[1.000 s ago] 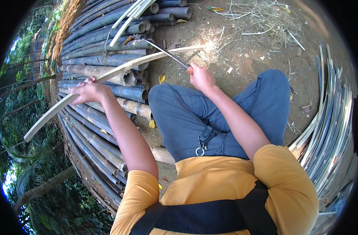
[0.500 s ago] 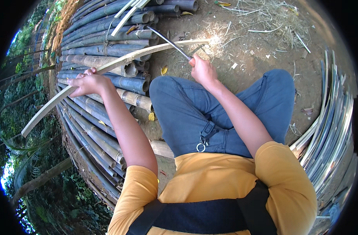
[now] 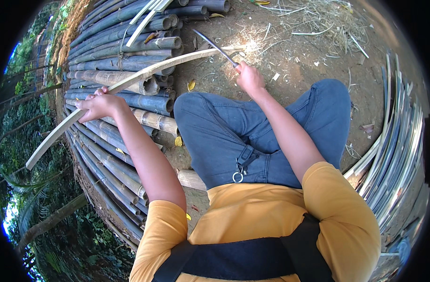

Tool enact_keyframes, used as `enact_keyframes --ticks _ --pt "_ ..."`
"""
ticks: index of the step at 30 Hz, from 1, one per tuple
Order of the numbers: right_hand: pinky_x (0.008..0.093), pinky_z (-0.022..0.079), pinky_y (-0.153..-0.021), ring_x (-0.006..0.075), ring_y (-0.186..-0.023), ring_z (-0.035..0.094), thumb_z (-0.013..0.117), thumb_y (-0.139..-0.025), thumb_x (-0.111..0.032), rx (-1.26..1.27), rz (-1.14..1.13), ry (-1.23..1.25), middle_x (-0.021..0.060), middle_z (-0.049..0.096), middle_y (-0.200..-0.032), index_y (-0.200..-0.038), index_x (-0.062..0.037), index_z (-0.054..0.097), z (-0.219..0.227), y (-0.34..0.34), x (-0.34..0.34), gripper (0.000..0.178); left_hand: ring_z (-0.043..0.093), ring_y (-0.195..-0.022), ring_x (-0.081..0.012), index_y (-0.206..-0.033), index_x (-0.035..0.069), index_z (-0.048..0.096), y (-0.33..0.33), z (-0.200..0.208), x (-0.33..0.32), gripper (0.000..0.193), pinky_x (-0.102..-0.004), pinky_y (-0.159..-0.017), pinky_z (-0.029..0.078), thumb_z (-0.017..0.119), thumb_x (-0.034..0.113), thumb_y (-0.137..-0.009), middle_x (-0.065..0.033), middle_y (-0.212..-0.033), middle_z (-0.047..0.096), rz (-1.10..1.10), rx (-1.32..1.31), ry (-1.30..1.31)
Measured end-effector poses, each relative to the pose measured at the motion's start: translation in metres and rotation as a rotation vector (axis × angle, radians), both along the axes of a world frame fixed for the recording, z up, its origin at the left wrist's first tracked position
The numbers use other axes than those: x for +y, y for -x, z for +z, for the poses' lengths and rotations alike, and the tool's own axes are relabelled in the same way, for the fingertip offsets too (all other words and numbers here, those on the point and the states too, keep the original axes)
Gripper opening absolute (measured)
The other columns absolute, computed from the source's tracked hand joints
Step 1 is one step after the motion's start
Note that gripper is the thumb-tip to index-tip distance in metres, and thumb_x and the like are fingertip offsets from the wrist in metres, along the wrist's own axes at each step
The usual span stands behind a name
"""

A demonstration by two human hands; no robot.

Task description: The person shaves a long strip of bamboo using a machete, repeatedly running the blade along the edge of the strip while sitting on the ground.

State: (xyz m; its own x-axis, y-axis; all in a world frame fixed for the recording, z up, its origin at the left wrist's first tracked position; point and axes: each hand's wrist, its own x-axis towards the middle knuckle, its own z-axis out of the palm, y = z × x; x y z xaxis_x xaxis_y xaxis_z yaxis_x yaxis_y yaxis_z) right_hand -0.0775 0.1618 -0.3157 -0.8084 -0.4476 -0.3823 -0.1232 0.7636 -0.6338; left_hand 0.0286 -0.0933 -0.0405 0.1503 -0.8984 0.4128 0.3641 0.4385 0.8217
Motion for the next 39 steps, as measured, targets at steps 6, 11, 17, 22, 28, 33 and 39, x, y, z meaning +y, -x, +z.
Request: enact_keyframes --ticks 6,11,17,22,28,33,39 --pt "0.0509 0.054 -0.086 0.0386 -0.101 0.068 0.047 -0.103 -0.034 -0.072 -0.227 -0.119 0.0207 0.07 -0.103 -0.116 -0.0088 0.06 -0.039 0.024 0.027 0.031 0.036 -0.049 -0.0122 -0.133 0.015 0.021 -0.004 -0.003 -0.001 0.036 -0.0271 -0.039 0.035 0.042 0.03 -0.108 -0.0053 -0.078 0.038 -0.01 0.0 -0.012" --pt "0.0513 0.054 -0.082 0.0379 -0.097 0.069 0.047 -0.103 -0.034 -0.061 -0.186 -0.071 0.0202 0.071 -0.099 -0.115 -0.0098 0.059 -0.011 0.003 0.015 0.03 0.037 -0.049 -0.012 -0.135 0.016 0.02 -0.007 -0.008 -0.011 0.037 -0.0269 -0.039 0.035 0.041 0.03 -0.108 -0.0053 -0.078 0.039 0.004 0.003 0.013" --pt "0.0497 0.055 -0.076 0.0382 -0.092 0.07 0.054 -0.099 -0.031 -0.045 -0.031 0.16 0.0202 0.071 -0.093 -0.112 -0.01 0.059 0.05 -0.014 -0.001 0.025 0.037 -0.048 -0.0124 -0.138 0.014 0.019 0.0 -0.002 -0.001 0.041 -0.0278 -0.039 0.036 0.041 0.031 -0.108 -0.006 -0.079 0.04 0.025 -0.011 -0.012" --pt "0.0515 0.054 -0.072 0.041 -0.082 0.07 0.059 -0.095 -0.024 -0.017 0.014 0.336 0.0225 0.069 -0.082 -0.101 -0.0051 0.06 0.11 -0.04 -0.013 0.02 0.038 -0.05 -0.013 -0.153 0.017 0.002 0.001 0.0 0.004 0.063 -0.0294 -0.04 0.036 0.043 0.033 -0.107 -0.0065 -0.078 0.042 0.027 0.018 -0.034" --pt "0.0455 0.05 -0.066 0.0381 -0.071 0.066 0.062 -0.083 -0.011 -0.09 -0.002 0.413 0.018 0.065 -0.073 -0.091 -0.0024 0.054 0.136 -0.07 0.002 0.014 0.041 -0.049 -0.0135 -0.139 0.012 0.019 0.01 0.009 0.02 0.045 -0.0267 -0.039 0.036 0.044 0.03 -0.107 -0.0092 -0.084 0.047 -0.021 0.031 0.001" --pt "0.0489 0.053 -0.073 0.0403 -0.078 0.069 0.063 -0.083 -0.011 -0.075 0.086 0.354 0.0206 0.068 -0.077 -0.097 -0.0014 0.058 0.171 -0.085 0.027 0.018 0.042 -0.049 -0.0128 -0.134 0.015 0.022 0.012 0.015 0.033 0.038 -0.0259 -0.039 0.037 0.046 0.027 -0.107 -0.0091 -0.088 0.048 -0.07 0.047 0.036" --pt "0.051 0.054 -0.074 0.0441 -0.082 0.069 0.066 -0.083 -0.008 0.069 0.022 0.338 0.0257 0.068 -0.081 -0.099 -0.0002 0.057 0.156 -0.1 0.026 0.02 0.044 -0.057 -0.0115 -0.138 0.008 0.023 0.015 0.02 0.043 0.045 -0.0267 -0.042 0.04 0.048 0.027 -0.106 -0.0128 -0.107 0.051 -0.086 0.067 0.007"
